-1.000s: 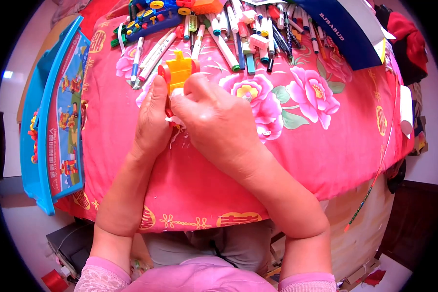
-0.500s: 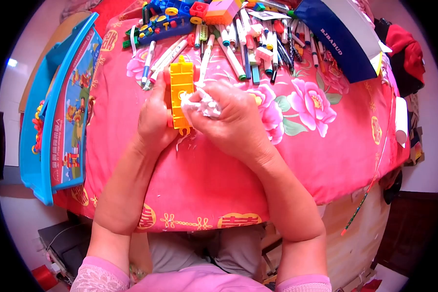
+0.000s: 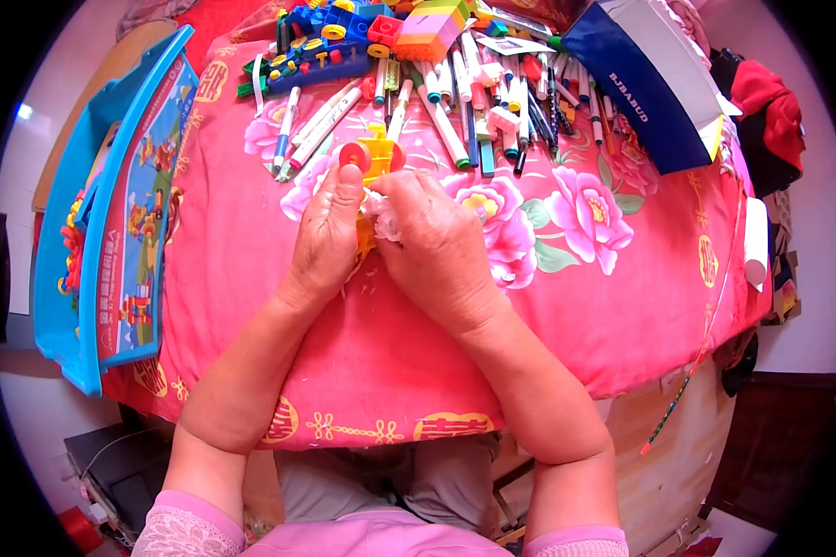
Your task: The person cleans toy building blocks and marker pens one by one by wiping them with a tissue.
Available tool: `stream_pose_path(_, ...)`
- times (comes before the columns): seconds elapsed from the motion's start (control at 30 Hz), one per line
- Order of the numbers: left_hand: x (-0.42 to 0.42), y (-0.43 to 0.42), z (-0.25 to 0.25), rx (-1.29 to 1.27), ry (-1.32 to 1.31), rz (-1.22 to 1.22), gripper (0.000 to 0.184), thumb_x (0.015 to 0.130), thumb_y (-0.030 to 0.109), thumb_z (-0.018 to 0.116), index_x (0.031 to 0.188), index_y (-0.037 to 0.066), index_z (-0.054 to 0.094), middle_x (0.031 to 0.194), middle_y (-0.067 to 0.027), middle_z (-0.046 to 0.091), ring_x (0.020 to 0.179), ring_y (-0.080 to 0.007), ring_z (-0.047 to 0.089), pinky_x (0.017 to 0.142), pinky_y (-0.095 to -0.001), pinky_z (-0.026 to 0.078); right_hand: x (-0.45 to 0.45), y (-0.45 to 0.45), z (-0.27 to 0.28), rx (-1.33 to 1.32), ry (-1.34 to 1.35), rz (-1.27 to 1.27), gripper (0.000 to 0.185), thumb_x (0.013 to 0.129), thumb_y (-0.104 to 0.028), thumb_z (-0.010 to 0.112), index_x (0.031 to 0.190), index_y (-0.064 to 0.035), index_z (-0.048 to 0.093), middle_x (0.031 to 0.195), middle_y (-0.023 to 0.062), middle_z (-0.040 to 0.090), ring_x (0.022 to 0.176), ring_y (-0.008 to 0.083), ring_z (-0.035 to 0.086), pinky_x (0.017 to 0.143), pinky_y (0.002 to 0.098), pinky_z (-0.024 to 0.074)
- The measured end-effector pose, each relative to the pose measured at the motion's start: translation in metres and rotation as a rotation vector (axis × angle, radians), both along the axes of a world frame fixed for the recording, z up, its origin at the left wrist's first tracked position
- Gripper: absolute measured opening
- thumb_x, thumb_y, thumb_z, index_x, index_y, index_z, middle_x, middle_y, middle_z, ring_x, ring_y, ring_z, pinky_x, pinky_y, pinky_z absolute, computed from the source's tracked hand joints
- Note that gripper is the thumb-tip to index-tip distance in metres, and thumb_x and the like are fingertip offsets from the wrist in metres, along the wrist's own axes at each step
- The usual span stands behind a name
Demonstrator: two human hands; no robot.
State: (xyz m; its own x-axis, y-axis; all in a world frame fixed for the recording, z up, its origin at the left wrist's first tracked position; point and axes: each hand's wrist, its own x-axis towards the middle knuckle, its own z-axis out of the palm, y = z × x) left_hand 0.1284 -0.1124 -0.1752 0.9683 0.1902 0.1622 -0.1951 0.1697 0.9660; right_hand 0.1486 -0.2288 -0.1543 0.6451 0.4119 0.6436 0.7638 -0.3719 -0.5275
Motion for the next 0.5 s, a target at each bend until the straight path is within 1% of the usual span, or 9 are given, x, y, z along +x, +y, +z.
stream_pose_path(0.1,-0.002,0.002,0.000,0.026,-0.005,-0.010,0.038,0.092,0.033,0.034,0.107,0.002,0.050,0.094,-0.0064,0.055,0.085,-0.0121,0.050,0.075,-0.0259,0.041,0.001,-0.002,0.003,-0.074,-0.042,-0.003,0.025,0.067,-0.002,0.062,0.088,-0.0043,0.050,0.073,0.0101,0.054,0.067,0.0250,0.058,0.056,0.0331,0.0452)
stream_pose_path(0.2,0.000,0.009,0.001,-0.160,0.100,-0.103,0.039,0.093,0.034,0.032,0.109,0.003,0.049,0.095,-0.0059,0.055,0.084,-0.0121,0.052,0.072,-0.0252,0.043,0.003,-0.013,0.010,0.090,0.528,0.248,0.019,0.071,-0.004,0.063,0.087,-0.0042,0.052,0.070,0.0053,0.056,0.063,0.0132,0.058,0.054,0.0250,0.0447)
stream_pose_path(0.23,-0.001,0.008,0.006,-0.309,0.156,-0.163,0.040,0.093,0.035,0.029,0.112,0.004,0.047,0.098,-0.0060,0.055,0.087,-0.0127,0.053,0.074,-0.0252,0.043,0.000,-0.016,0.019,0.306,0.888,0.325,0.013,0.075,-0.007,0.062,0.085,-0.0043,0.053,0.069,0.0010,0.057,0.063,0.0045,0.054,0.054,0.0186,0.0427)
stream_pose_path(0.3,-0.005,0.003,0.019,-0.619,0.260,-0.276,0.043,0.094,0.035,0.025,0.118,0.005,0.041,0.103,-0.0062,0.053,0.092,-0.0140,0.054,0.077,-0.0254,0.045,0.000,-0.016,0.026,0.533,0.953,0.239,0.013,0.075,-0.006,0.061,0.085,-0.0044,0.054,0.071,-0.0002,0.057,0.063,0.0037,0.053,0.053,0.0178,0.0425)
stream_pose_path(0.37,-0.004,0.010,0.011,-0.583,0.258,-0.324,0.042,0.094,0.035,0.024,0.118,0.006,0.041,0.104,-0.0064,0.054,0.093,-0.0150,0.054,0.078,-0.0262,0.045,0.001,-0.015,0.026,0.631,0.957,0.183,0.012,0.076,-0.006,0.061,0.085,-0.0045,0.054,0.071,-0.0008,0.057,0.063,0.0032,0.053,0.054,0.0175,0.0426)
stream_pose_path(0.43,-0.004,0.013,0.008,-0.562,0.256,-0.326,0.042,0.094,0.035,0.023,0.118,0.005,0.041,0.103,-0.0065,0.054,0.092,-0.0153,0.055,0.078,-0.0264,0.045,-0.001,-0.013,0.021,0.615,0.905,0.158,0.011,0.076,-0.004,0.059,0.085,-0.0046,0.054,0.072,-0.0008,0.056,0.064,0.0028,0.052,0.054,0.0178,0.0432)
stream_pose_path(0.5,-0.002,0.008,0.011,-0.564,0.245,-0.287,0.043,0.094,0.035,0.023,0.118,0.005,0.041,0.102,-0.0066,0.054,0.089,-0.0150,0.056,0.076,-0.0259,0.046,0.001,-0.009,0.009,0.405,0.518,0.084,0.013,0.073,-0.001,0.059,0.084,-0.0053,0.054,0.071,0.0025,0.057,0.062,0.0092,0.056,0.054,0.0226,0.0449)
